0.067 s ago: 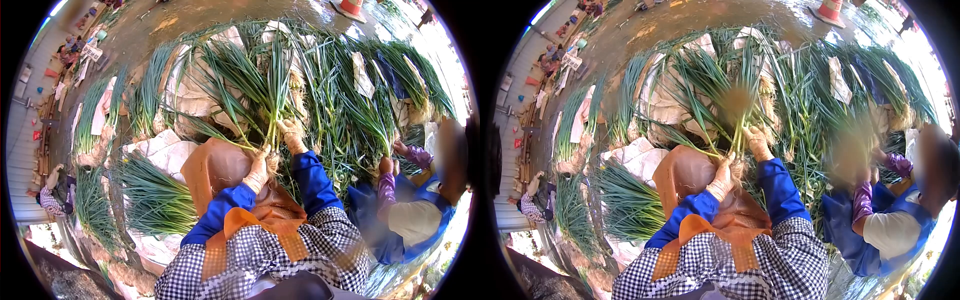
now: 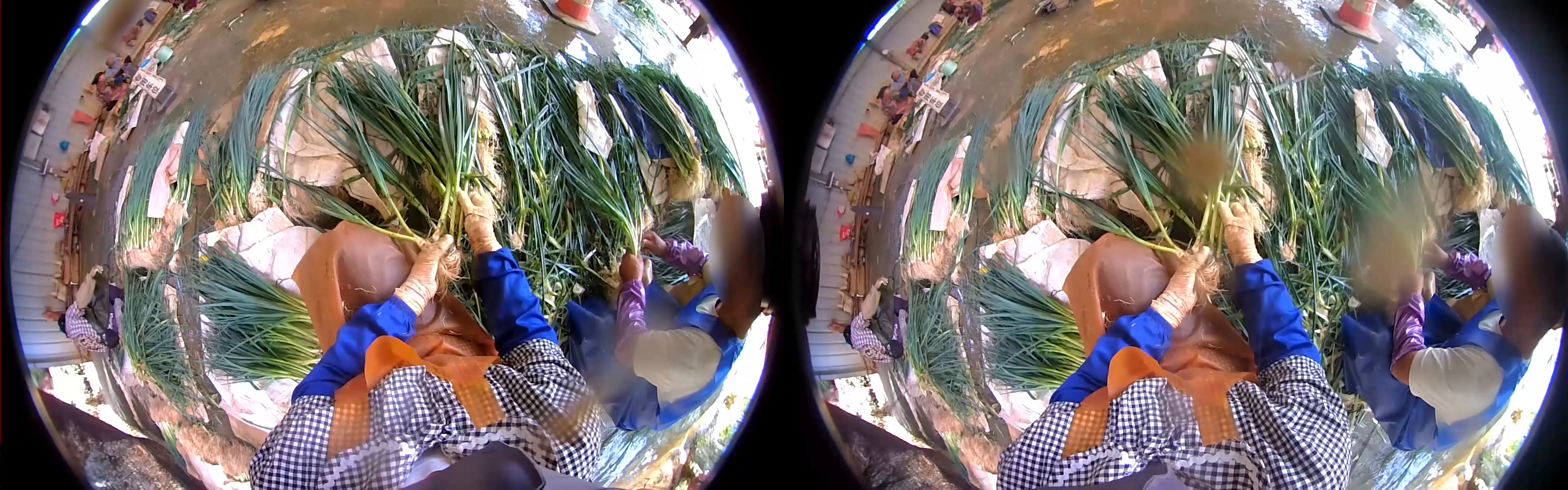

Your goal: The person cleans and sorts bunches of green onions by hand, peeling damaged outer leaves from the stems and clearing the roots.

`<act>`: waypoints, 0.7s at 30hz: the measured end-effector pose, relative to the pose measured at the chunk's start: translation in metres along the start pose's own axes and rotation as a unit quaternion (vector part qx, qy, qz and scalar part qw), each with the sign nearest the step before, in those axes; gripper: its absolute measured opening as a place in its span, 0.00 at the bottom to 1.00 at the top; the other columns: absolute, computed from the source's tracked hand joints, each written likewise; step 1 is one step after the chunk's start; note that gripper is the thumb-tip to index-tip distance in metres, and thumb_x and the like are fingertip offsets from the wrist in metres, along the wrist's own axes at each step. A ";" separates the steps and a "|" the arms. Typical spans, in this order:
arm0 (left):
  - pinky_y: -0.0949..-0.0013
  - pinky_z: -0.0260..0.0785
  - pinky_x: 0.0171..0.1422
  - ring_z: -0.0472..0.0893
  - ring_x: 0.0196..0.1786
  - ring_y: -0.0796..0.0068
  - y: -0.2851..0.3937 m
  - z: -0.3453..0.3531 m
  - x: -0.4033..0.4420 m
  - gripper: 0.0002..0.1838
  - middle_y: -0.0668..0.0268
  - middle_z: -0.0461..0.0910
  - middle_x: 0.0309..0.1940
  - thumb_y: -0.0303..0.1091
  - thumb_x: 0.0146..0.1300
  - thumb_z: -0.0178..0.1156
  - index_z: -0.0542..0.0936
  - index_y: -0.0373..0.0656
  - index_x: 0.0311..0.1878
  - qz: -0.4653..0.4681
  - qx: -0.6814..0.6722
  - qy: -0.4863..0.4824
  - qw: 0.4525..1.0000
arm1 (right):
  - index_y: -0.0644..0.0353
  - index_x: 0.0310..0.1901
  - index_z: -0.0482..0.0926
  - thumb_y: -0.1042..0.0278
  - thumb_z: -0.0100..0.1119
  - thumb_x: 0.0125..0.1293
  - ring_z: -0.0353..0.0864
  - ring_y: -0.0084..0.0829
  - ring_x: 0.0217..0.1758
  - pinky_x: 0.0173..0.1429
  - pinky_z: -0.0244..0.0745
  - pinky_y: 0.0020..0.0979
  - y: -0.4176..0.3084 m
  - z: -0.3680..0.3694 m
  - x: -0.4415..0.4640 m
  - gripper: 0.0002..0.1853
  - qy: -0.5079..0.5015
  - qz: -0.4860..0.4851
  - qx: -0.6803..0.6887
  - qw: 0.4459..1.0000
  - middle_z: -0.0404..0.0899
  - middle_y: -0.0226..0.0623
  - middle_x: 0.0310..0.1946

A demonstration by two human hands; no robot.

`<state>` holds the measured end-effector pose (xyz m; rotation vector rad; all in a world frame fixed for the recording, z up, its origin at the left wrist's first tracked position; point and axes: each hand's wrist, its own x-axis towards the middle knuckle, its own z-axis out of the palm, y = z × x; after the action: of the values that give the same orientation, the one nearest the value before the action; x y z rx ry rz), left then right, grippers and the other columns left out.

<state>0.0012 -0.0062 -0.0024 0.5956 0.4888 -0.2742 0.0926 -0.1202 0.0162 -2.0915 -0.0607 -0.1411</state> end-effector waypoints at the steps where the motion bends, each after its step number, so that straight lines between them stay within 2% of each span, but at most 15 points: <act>1: 0.69 0.74 0.40 0.77 0.32 0.72 -0.022 0.000 -0.010 0.07 0.68 0.78 0.30 0.30 0.58 0.60 0.76 0.42 0.40 -0.132 0.070 -0.027 0.988 | 0.63 0.33 0.75 0.64 0.53 0.63 0.70 0.30 0.35 0.41 0.65 0.29 0.013 -0.018 -0.019 0.09 0.015 -0.029 0.074 0.997 0.72 0.32 0.26; 2: 0.68 0.74 0.41 0.78 0.33 0.71 -0.032 -0.004 -0.010 0.07 0.67 0.78 0.31 0.29 0.58 0.59 0.76 0.42 0.40 -0.113 0.063 0.000 0.992 | 0.62 0.34 0.75 0.64 0.53 0.63 0.70 0.28 0.33 0.39 0.64 0.28 0.007 -0.021 -0.032 0.09 -0.028 0.104 0.225 0.968 0.72 0.31 0.26; 3: 0.67 0.75 0.41 0.79 0.34 0.69 -0.033 -0.010 -0.004 0.07 0.66 0.79 0.32 0.28 0.58 0.58 0.76 0.42 0.40 -0.086 0.065 0.026 0.994 | 0.61 0.35 0.75 0.63 0.53 0.63 0.69 0.25 0.30 0.37 0.64 0.26 -0.002 -0.019 -0.042 0.09 -0.068 0.225 0.377 0.896 0.72 0.30 0.25; 5: 0.66 0.75 0.40 0.79 0.35 0.66 -0.009 -0.026 0.011 0.07 0.63 0.79 0.33 0.27 0.59 0.57 0.76 0.41 0.41 -0.095 -0.042 0.030 0.994 | 0.57 0.36 0.74 0.63 0.51 0.65 0.67 0.19 0.24 0.30 0.64 0.21 -0.017 -0.013 -0.050 0.07 -0.050 0.230 0.456 0.858 0.70 0.28 0.23; 7: 0.65 0.74 0.39 0.78 0.34 0.65 -0.017 -0.027 0.018 0.07 0.63 0.78 0.33 0.27 0.59 0.56 0.76 0.41 0.41 -0.075 -0.043 0.069 0.994 | 0.59 0.35 0.72 0.66 0.49 0.67 0.65 0.20 0.23 0.29 0.63 0.23 -0.014 -0.025 -0.064 0.07 -0.013 0.221 0.539 0.812 0.67 0.26 0.21; 8: 0.64 0.74 0.39 0.78 0.34 0.65 -0.019 -0.029 0.020 0.07 0.63 0.78 0.33 0.27 0.60 0.56 0.75 0.41 0.42 -0.055 -0.069 0.039 0.995 | 0.59 0.36 0.73 0.65 0.48 0.67 0.65 0.20 0.23 0.29 0.62 0.21 -0.009 -0.025 -0.066 0.08 -0.007 0.201 0.557 0.806 0.65 0.26 0.20; 11: 0.61 0.74 0.40 0.78 0.35 0.63 -0.011 -0.024 0.019 0.08 0.62 0.78 0.34 0.29 0.60 0.56 0.75 0.42 0.42 -0.107 -0.057 0.077 0.990 | 0.58 0.35 0.72 0.64 0.47 0.68 0.61 0.19 0.21 0.27 0.58 0.22 -0.016 -0.035 -0.066 0.08 0.006 0.194 0.593 0.781 0.63 0.25 0.19; 12: 0.72 0.68 0.30 0.72 0.27 0.76 -0.014 -0.015 0.017 0.05 0.71 0.74 0.26 0.29 0.57 0.60 0.78 0.43 0.38 -0.075 -0.033 0.121 0.989 | 0.57 0.34 0.71 0.63 0.45 0.68 0.58 0.18 0.19 0.26 0.57 0.21 -0.015 -0.033 -0.063 0.09 0.011 0.202 0.580 0.789 0.61 0.22 0.17; 13: 0.72 0.68 0.30 0.72 0.27 0.76 -0.015 -0.011 0.013 0.05 0.71 0.74 0.26 0.29 0.57 0.60 0.78 0.43 0.38 -0.077 -0.034 0.122 0.989 | 0.57 0.34 0.71 0.63 0.45 0.68 0.58 0.18 0.19 0.26 0.57 0.21 -0.016 -0.032 -0.063 0.09 0.012 0.203 0.579 0.790 0.61 0.22 0.17; 15: 0.58 0.73 0.46 0.78 0.40 0.62 -0.013 -0.007 0.005 0.09 0.61 0.78 0.37 0.29 0.60 0.56 0.75 0.42 0.44 -0.156 -0.121 -0.008 0.980 | 0.56 0.35 0.70 0.62 0.43 0.70 0.56 0.16 0.17 0.24 0.54 0.20 -0.020 -0.027 -0.059 0.10 0.001 0.206 0.603 0.771 0.58 0.20 0.17; 17: 0.63 0.72 0.50 0.78 0.43 0.66 -0.016 0.006 -0.007 0.13 0.62 0.79 0.40 0.26 0.57 0.57 0.75 0.38 0.47 -0.103 0.000 0.005 0.995 | 0.56 0.37 0.69 0.63 0.40 0.70 0.52 0.14 0.17 0.23 0.51 0.18 -0.023 -0.019 -0.057 0.09 -0.001 0.203 0.619 0.759 0.56 0.19 0.17; 18: 0.63 0.72 0.50 0.78 0.43 0.66 -0.016 0.003 -0.004 0.13 0.62 0.79 0.40 0.26 0.57 0.57 0.75 0.38 0.47 -0.100 -0.002 0.007 0.995 | 0.56 0.38 0.69 0.64 0.39 0.71 0.53 0.14 0.17 0.23 0.51 0.18 -0.024 -0.021 -0.065 0.09 -0.024 0.178 0.583 0.792 0.56 0.18 0.18; 19: 0.66 0.73 0.47 0.78 0.40 0.67 -0.019 -0.006 0.003 0.12 0.62 0.79 0.37 0.24 0.57 0.56 0.76 0.37 0.45 -0.056 0.018 0.032 0.998 | 0.57 0.39 0.69 0.65 0.39 0.71 0.53 0.13 0.18 0.23 0.50 0.17 -0.037 -0.027 -0.077 0.09 -0.045 0.153 0.546 0.823 0.56 0.18 0.18; 20: 0.69 0.74 0.43 0.79 0.37 0.69 -0.017 -0.006 0.005 0.11 0.62 0.79 0.35 0.22 0.57 0.55 0.77 0.36 0.43 -0.013 0.037 0.057 0.998 | 0.57 0.37 0.70 0.63 0.40 0.71 0.51 0.15 0.16 0.22 0.48 0.19 -0.038 -0.034 -0.089 0.10 -0.047 0.214 0.573 0.790 0.54 0.18 0.15; 21: 0.72 0.74 0.36 0.79 0.32 0.71 -0.020 -0.005 0.005 0.09 0.63 0.79 0.33 0.22 0.57 0.55 0.78 0.36 0.41 0.027 0.022 0.039 0.999 | 0.56 0.35 0.70 0.60 0.41 0.71 0.49 0.16 0.14 0.21 0.46 0.22 -0.039 -0.041 -0.101 0.11 -0.043 0.276 0.598 0.752 0.51 0.17 0.13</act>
<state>-0.0038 -0.0194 -0.0183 0.6623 0.5414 -0.2113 -0.0147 -0.1343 0.0576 -0.7452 0.3372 0.3016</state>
